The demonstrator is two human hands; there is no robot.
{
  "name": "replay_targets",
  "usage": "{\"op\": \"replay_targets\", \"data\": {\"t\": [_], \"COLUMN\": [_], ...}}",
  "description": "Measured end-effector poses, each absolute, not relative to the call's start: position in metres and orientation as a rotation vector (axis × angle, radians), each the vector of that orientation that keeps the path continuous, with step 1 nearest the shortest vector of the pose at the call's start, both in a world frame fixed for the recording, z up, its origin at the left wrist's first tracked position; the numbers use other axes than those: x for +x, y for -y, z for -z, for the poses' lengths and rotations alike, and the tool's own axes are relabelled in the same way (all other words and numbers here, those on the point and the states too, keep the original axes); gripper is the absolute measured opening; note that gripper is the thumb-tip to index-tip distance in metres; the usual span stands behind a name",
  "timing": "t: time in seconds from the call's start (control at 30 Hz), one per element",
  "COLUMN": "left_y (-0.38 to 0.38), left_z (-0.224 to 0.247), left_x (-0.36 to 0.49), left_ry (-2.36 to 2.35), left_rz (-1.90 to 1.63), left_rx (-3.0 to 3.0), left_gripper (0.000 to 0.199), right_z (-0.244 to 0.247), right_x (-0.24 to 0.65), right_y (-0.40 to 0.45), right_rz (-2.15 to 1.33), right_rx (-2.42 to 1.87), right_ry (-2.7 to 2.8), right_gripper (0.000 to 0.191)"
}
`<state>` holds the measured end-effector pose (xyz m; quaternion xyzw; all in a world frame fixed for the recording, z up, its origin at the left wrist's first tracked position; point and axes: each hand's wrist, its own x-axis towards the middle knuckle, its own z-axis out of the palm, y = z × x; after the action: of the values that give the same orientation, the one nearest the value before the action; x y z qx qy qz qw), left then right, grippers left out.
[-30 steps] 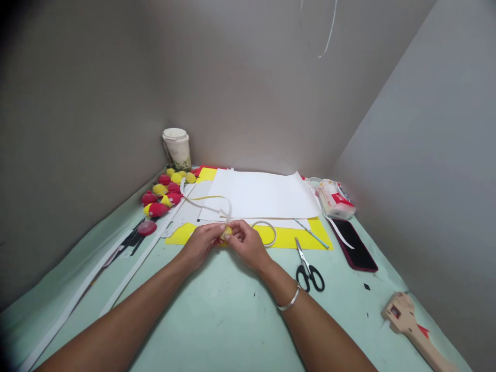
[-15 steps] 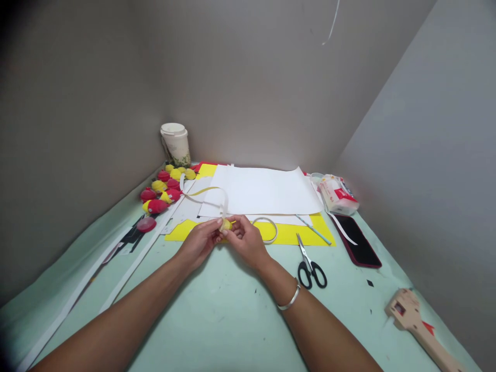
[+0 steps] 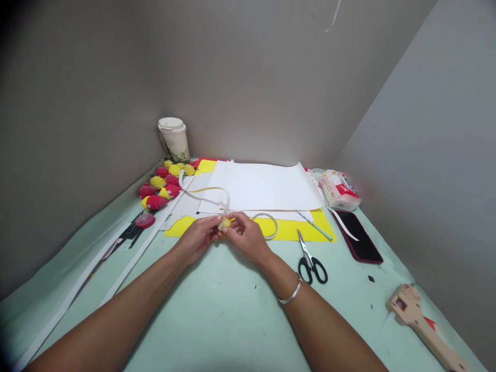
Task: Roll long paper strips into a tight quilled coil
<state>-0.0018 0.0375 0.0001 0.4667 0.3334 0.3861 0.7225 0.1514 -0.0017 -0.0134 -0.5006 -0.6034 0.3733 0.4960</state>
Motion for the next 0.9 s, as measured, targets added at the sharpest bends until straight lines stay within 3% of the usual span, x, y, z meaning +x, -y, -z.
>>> {"op": "replay_targets", "data": {"t": [0.47,0.7,0.9], "left_y": [-0.04,-0.038,-0.036], "left_z": [-0.004,-0.003,-0.004], "left_x": [-0.007,-0.003,-0.002], "left_ry": [-0.83,-0.703,-0.669], "left_rz": [-0.769,-0.933,-0.894], "left_rx": [1.15,0.996,0.982], "left_gripper": [0.029,0.025,0.023], "right_z": [0.014,0.012,0.01], "right_x": [0.154,0.145,0.145], "right_y": [0.001,0.004,0.006], "right_rz": [-0.919,-0.939,-0.856], "right_rx": [-1.202,-1.166,-1.184], "right_ry": [1.52,1.409,1.425], "right_gripper": [0.025,0.042,0.032]}}
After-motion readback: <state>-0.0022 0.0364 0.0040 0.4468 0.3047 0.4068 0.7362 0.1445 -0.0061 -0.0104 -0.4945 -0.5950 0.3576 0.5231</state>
